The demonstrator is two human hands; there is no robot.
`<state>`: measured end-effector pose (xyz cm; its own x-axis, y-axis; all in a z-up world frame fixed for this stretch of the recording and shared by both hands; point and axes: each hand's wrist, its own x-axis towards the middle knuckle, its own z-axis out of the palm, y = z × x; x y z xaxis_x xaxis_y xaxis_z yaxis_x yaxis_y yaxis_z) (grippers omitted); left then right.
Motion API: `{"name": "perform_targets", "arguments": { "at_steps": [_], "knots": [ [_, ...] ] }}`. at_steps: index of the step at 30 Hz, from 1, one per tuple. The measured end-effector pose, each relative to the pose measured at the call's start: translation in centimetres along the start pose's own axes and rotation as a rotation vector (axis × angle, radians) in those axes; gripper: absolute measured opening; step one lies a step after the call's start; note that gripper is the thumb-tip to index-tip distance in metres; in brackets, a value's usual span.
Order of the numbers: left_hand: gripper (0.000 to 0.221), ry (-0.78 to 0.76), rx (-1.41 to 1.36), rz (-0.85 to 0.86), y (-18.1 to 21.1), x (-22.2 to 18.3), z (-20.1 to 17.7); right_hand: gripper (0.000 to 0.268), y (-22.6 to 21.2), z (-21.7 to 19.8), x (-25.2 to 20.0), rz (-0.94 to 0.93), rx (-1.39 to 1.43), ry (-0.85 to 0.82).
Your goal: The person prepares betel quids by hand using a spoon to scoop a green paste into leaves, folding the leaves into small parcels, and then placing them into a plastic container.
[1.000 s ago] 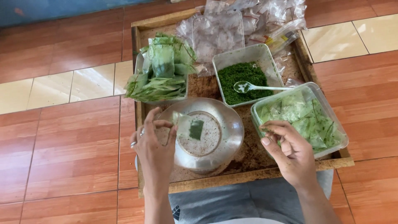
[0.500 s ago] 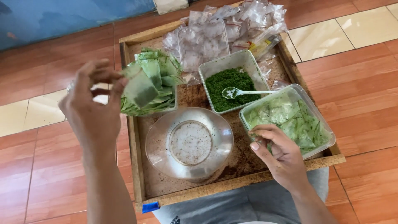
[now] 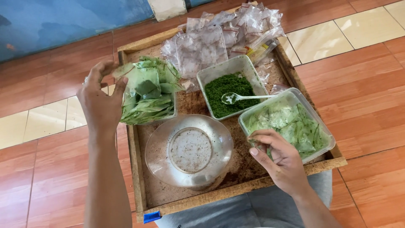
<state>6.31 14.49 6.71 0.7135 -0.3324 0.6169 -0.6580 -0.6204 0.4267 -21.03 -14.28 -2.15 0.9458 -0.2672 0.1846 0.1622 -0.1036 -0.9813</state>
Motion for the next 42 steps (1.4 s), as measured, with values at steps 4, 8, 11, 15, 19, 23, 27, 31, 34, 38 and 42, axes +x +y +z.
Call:
{"name": "perform_targets", "arguments": {
  "at_steps": [4,8,11,15,19,23,27,31,34,38,42],
  "knots": [
    [0.045,0.004,-0.038,0.005,0.2,-0.2,0.4,0.026,0.1,0.0,0.0,0.005,0.003,-0.005],
    [0.043,0.072,-0.063,0.038,1.0,-0.4,0.4,0.029,0.2,0.0,0.1,0.03,0.006,-0.005],
    [0.035,0.105,-0.11,0.038,3.6,-1.3,-0.1,0.032,0.2,0.0,0.1,0.039,-0.013,-0.006],
    [0.031,0.099,-0.18,0.104,7.9,-3.7,0.3,0.028,0.3,-0.5,1.0,-0.052,-0.076,-0.038],
    [0.019,0.048,-0.354,-0.001,11.6,-6.6,3.2,0.031,-1.5,-1.4,2.8,-0.052,-0.035,0.03],
    [0.02,0.076,-0.603,-0.159,13.3,-8.6,6.8,0.031,-3.1,-1.7,3.9,-0.184,-0.012,0.005],
    [0.019,0.094,-0.594,-0.304,15.8,-8.4,7.8,0.035,-2.9,-3.3,5.0,-0.198,-0.071,-0.006],
    [0.016,0.152,-0.683,-0.406,17.2,-8.6,8.6,0.029,-3.0,-4.9,5.4,-0.198,-0.358,0.092],
    [0.007,0.132,-0.604,-0.408,17.3,-9.1,9.1,0.028,-1.6,-5.9,5.1,-0.057,-0.676,-0.113],
    [0.018,0.047,-0.43,-0.388,16.3,-8.5,10.6,0.029,-3.2,-5.1,5.0,0.12,-0.861,-0.244],
    [0.014,-0.041,-0.329,-0.21,15.5,-6.4,10.9,0.041,-2.9,-5.3,5.4,0.28,-1.122,-0.32]
  ]
}}
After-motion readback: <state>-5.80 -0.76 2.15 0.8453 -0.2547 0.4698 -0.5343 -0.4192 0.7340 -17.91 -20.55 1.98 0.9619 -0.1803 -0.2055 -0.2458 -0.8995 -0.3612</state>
